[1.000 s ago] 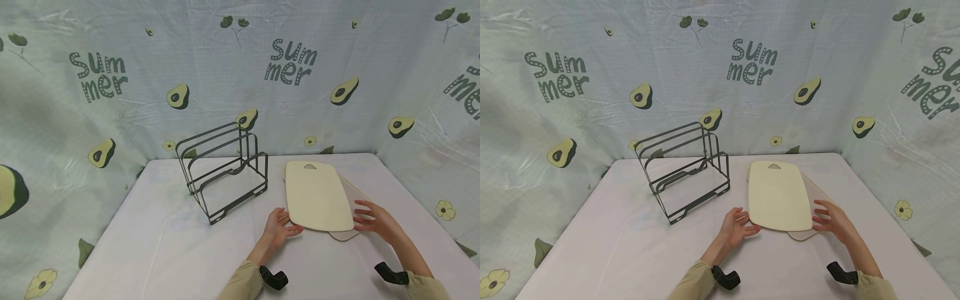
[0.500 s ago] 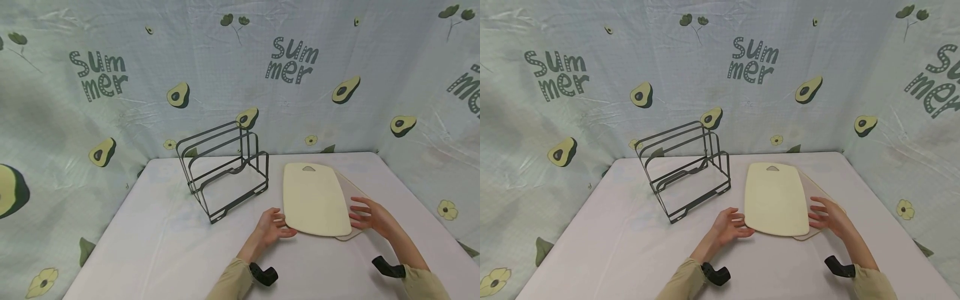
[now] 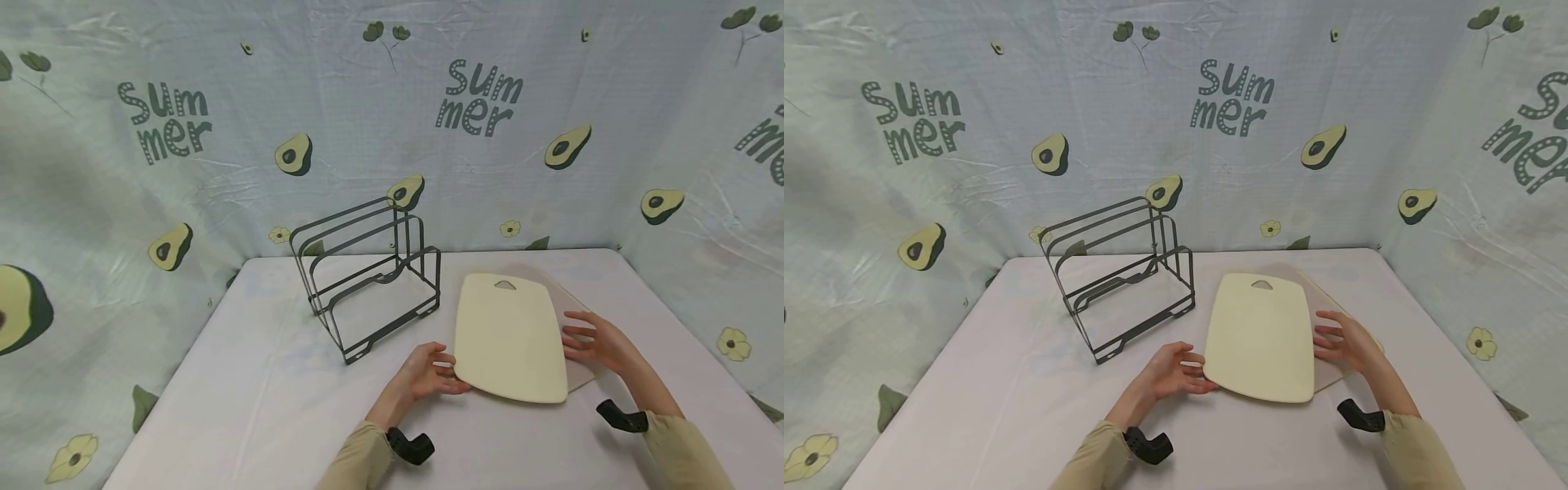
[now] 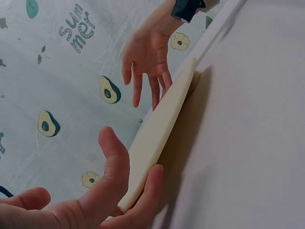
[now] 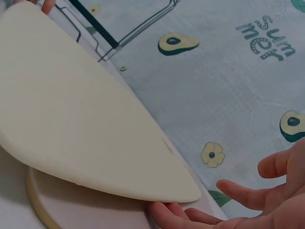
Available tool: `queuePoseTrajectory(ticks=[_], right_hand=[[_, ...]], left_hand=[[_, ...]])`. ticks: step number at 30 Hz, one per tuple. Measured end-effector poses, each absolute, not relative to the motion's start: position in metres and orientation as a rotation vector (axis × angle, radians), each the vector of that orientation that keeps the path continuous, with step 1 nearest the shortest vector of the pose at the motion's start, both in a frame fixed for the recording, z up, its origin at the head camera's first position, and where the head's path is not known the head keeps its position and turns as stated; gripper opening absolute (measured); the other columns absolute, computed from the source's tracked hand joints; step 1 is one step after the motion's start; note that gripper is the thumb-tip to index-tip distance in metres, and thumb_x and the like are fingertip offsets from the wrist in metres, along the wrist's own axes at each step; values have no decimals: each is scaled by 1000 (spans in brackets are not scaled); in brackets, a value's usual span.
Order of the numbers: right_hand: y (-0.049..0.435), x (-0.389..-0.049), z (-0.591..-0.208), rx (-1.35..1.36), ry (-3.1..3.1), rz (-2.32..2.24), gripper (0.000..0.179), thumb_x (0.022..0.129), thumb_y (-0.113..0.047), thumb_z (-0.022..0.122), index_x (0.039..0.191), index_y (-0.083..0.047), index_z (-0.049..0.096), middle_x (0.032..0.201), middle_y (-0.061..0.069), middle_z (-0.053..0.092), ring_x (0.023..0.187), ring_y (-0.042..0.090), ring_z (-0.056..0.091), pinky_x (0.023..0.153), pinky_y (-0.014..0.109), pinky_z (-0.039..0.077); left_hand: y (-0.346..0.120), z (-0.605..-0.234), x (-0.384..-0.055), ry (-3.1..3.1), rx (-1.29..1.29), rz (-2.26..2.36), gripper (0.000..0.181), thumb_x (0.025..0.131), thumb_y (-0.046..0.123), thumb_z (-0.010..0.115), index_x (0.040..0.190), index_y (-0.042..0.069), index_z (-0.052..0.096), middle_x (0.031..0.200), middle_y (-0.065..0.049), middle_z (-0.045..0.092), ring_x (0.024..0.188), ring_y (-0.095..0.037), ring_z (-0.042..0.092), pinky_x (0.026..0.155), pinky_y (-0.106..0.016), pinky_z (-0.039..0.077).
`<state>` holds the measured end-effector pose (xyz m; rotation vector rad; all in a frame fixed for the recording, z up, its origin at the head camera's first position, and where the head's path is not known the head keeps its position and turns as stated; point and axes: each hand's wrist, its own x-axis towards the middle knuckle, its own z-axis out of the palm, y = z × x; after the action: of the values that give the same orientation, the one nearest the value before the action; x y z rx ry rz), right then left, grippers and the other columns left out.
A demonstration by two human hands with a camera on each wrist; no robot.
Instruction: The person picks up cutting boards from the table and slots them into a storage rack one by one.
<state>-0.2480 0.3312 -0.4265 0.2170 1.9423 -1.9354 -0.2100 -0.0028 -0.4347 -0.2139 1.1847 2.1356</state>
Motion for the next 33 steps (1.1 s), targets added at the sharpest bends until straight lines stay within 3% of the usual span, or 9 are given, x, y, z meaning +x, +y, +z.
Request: queuePoseTrajectory(ticks=[9, 15, 19, 27, 31, 33], right_hand=[[325, -259, -422, 232, 1801, -2076, 50, 94, -43, 29, 135, -15, 23, 142, 31, 1, 86, 15, 58, 83, 42, 49], [322, -267, -419, 184, 1732, -2136, 59, 95, -40, 28, 142, -11, 8, 143, 29, -7, 88, 17, 57, 83, 42, 48], [321, -273, -417, 212, 1675, -2187, 59, 95, -38, 26, 143, -12, 4, 144, 27, -9, 89, 19, 57, 83, 44, 47], [319, -286, -418, 198, 1640, -2140, 50, 92, -48, 28, 137, -27, 21, 147, 18, -18, 105, 20, 41, 84, 39, 44], [319, -287, -418, 167, 1625, -2098, 36, 93, -48, 25, 123, -30, 35, 147, 14, -20, 102, 17, 44, 84, 38, 44], [318, -287, -419, 159, 1618, -2094, 35, 94, -47, 25, 121, -29, 35, 147, 15, -15, 98, 16, 48, 83, 38, 44]], left_hand=[[-27, -432, -211, 1244, -95, 2008, 31, 91, 23, 25, 93, -3, 43, 103, -24, 41, 118, -56, 31, 101, -56, 24], [-42, -429, -213, 1282, -58, 1966, 45, 91, 23, 24, 114, -12, 39, 106, -25, 44, 119, -56, 31, 102, -56, 24], [-50, -427, -215, 1288, -57, 1955, 43, 91, 23, 24, 114, -11, 37, 107, -25, 43, 119, -56, 31, 102, -56, 24], [-59, -428, -216, 1304, -35, 1940, 50, 92, 24, 23, 125, -13, 30, 124, -32, 35, 121, -53, 31, 100, -51, 31], [-64, -427, -217, 1269, -43, 1959, 54, 92, 25, 22, 130, -13, 23, 132, -37, 24, 124, -54, 25, 104, -54, 23], [-68, -427, -217, 1247, -64, 1983, 55, 92, 24, 22, 132, -13, 21, 134, -38, 21, 124, -55, 23, 105, -55, 18]])
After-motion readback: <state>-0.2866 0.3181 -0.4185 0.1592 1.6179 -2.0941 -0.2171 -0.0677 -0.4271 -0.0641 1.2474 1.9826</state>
